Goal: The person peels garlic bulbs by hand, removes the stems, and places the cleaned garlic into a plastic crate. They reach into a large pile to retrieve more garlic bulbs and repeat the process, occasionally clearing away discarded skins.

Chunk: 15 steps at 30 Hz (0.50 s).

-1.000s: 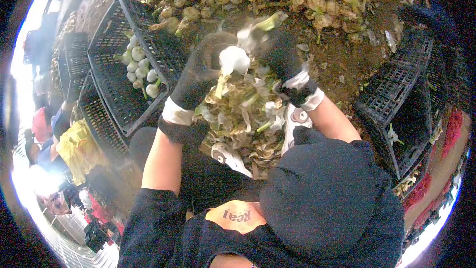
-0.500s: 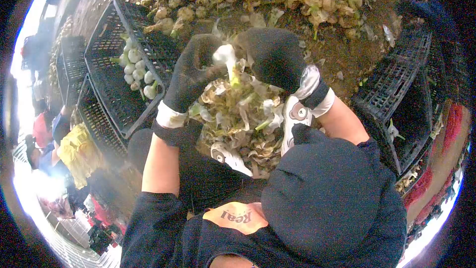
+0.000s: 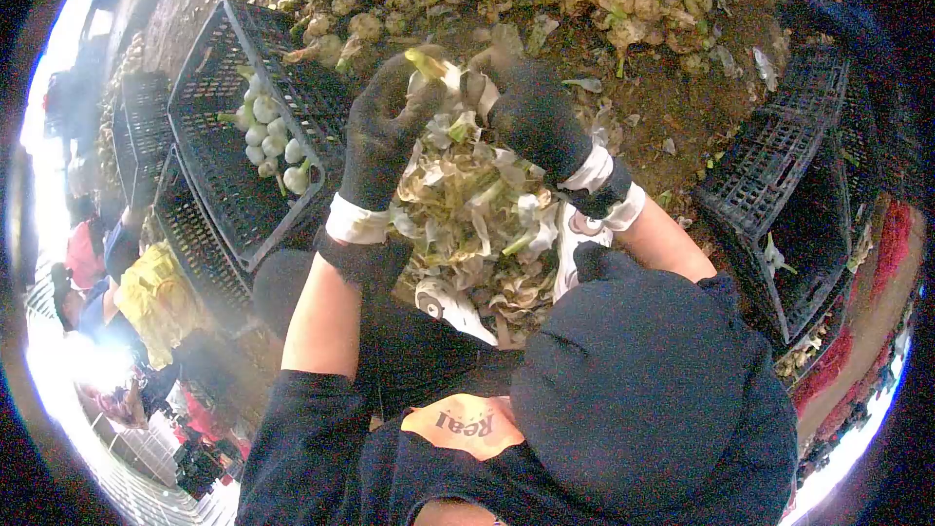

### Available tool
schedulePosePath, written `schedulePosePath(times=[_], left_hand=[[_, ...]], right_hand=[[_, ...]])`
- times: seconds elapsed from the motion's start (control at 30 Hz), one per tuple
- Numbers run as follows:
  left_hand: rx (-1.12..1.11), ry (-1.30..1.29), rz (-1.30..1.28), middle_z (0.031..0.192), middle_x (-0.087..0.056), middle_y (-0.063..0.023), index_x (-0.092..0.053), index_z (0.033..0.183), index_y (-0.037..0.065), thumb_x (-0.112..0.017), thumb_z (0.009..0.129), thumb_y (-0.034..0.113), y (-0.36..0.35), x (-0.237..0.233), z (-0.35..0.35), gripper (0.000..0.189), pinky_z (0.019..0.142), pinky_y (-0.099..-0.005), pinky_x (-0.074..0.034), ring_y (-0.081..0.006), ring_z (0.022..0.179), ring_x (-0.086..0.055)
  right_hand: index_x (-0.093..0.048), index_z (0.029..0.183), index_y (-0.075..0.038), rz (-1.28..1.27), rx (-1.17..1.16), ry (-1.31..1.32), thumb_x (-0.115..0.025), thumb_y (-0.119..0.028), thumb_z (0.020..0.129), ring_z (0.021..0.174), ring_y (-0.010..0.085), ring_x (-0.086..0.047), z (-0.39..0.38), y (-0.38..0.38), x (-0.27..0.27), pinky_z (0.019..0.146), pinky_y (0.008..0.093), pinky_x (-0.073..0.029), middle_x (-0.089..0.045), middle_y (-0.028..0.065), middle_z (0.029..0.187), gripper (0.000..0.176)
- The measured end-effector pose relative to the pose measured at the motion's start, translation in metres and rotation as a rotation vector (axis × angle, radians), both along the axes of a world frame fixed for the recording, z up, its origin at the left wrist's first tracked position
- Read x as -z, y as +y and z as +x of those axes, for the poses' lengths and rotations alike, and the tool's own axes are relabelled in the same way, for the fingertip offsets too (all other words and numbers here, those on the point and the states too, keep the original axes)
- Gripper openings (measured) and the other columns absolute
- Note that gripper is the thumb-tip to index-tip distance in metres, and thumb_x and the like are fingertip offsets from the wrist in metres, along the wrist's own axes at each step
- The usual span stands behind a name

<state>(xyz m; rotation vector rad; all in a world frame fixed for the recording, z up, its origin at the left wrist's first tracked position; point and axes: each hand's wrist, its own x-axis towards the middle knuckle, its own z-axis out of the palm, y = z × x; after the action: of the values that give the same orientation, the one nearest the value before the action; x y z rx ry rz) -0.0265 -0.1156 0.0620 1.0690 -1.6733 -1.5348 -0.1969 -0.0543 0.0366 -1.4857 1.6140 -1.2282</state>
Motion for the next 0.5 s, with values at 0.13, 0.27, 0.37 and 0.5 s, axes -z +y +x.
schedulePosePath(times=[0.13,0.27,0.37,0.5], left_hand=[[0.015,0.124,0.053,0.114,-0.066,-0.0109,-0.062,0.117,-0.001,-0.072,0.087,0.012,0.003,-0.004,-0.002,0.034,0.091,-0.0292,-0.048,-0.0162,0.104,-0.061],[-0.020,0.248,0.081,0.117,-0.065,-0.0140,-0.060,0.118,0.000,-0.064,0.091,0.004,0.001,-0.004,0.002,0.027,0.093,-0.0316,-0.049,-0.0193,0.105,-0.063],[-0.037,0.168,-0.273,0.120,-0.063,-0.0150,-0.057,0.118,0.000,-0.060,0.091,-0.001,0.000,-0.011,0.004,0.027,0.094,-0.0327,-0.051,-0.0215,0.107,-0.064],[-0.113,-0.047,-0.514,0.124,-0.061,-0.0167,-0.054,0.121,0.000,-0.057,0.092,-0.003,0.001,-0.011,0.008,0.029,0.094,-0.0346,-0.051,-0.0237,0.110,-0.062]], right_hand=[[-0.061,0.096,-0.001,0.180,-0.076,-0.162,-0.056,-0.026,0.095,0.066,0.0207,-0.059,0.002,0.005,-0.011,0.062,0.0348,-0.047,-0.062,0.0108,0.075,0.025],[-0.063,0.094,-0.004,0.091,-0.043,0.082,-0.059,-0.027,0.090,0.067,0.0331,-0.064,0.010,0.008,0.024,0.061,0.0422,-0.050,-0.065,0.0166,0.078,0.024],[-0.063,0.101,-0.011,0.034,-0.238,0.468,-0.064,-0.014,0.084,0.078,0.0357,-0.066,0.015,0.025,0.068,0.066,0.0420,-0.052,-0.066,0.0139,0.085,0.018],[-0.059,0.119,-0.008,-0.176,-0.331,0.341,-0.068,-0.017,0.085,0.093,0.0282,-0.067,0.013,0.024,0.068,0.078,0.0386,-0.054,-0.065,0.0136,0.109,0.036]])
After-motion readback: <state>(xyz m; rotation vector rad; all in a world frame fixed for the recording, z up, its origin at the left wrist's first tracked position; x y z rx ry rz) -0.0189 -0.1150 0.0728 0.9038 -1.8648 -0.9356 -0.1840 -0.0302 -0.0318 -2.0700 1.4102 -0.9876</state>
